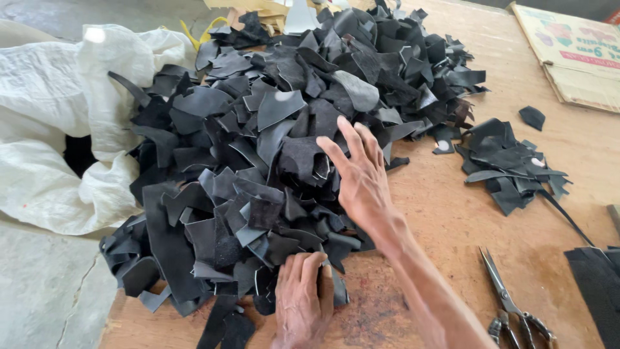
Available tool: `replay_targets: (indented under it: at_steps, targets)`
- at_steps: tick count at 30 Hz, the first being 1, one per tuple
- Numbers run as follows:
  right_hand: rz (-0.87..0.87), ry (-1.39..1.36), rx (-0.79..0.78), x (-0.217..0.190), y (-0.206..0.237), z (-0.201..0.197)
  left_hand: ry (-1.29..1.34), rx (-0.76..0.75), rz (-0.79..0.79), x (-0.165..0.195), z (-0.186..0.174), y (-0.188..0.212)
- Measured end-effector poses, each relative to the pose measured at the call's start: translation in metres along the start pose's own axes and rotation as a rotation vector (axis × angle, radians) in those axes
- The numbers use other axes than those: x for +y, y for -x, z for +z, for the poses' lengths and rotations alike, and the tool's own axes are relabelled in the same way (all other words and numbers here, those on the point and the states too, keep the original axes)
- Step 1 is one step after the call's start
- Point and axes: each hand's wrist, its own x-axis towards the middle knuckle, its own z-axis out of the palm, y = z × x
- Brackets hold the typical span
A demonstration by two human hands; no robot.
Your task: The person places a small metal template on black rubber pieces and uses a white marker to trace the template's outline. The person repeats this process on several pieces, moving each marked piece aside after tracing.
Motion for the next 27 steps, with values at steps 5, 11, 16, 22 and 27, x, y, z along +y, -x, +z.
replay_targets:
  at_steps: [5, 11, 16, 22, 27]
  targets:
    - [-0.139, -0.008, 0.017, 0.033, -0.019, 0.028, 0.019, -0.013, -0.002, -0.002, 0.001, 0.000]
    - [-0.025, -0.137, -0.050, 0.036, 0.024, 0.017, 0.003, -0.009, 0.035, -0.005, 0.001, -0.002]
    - [-0.005, -0.123, -0.081, 0.034, 0.062, 0.002, -0.011, -0.029, 0.061, -0.004, 0.003, -0.001]
    - [0.046, 0.035, -0.417, 0.036, 0.085, -0.028, 0.043, -0.007, 0.121, 0.002, 0.005, 0.003]
    - [-0.079, 0.000, -0.555, 0.029, 0.077, -0.068, 0.019, 0.056, 0.181, 0.007, 0.005, 0.007]
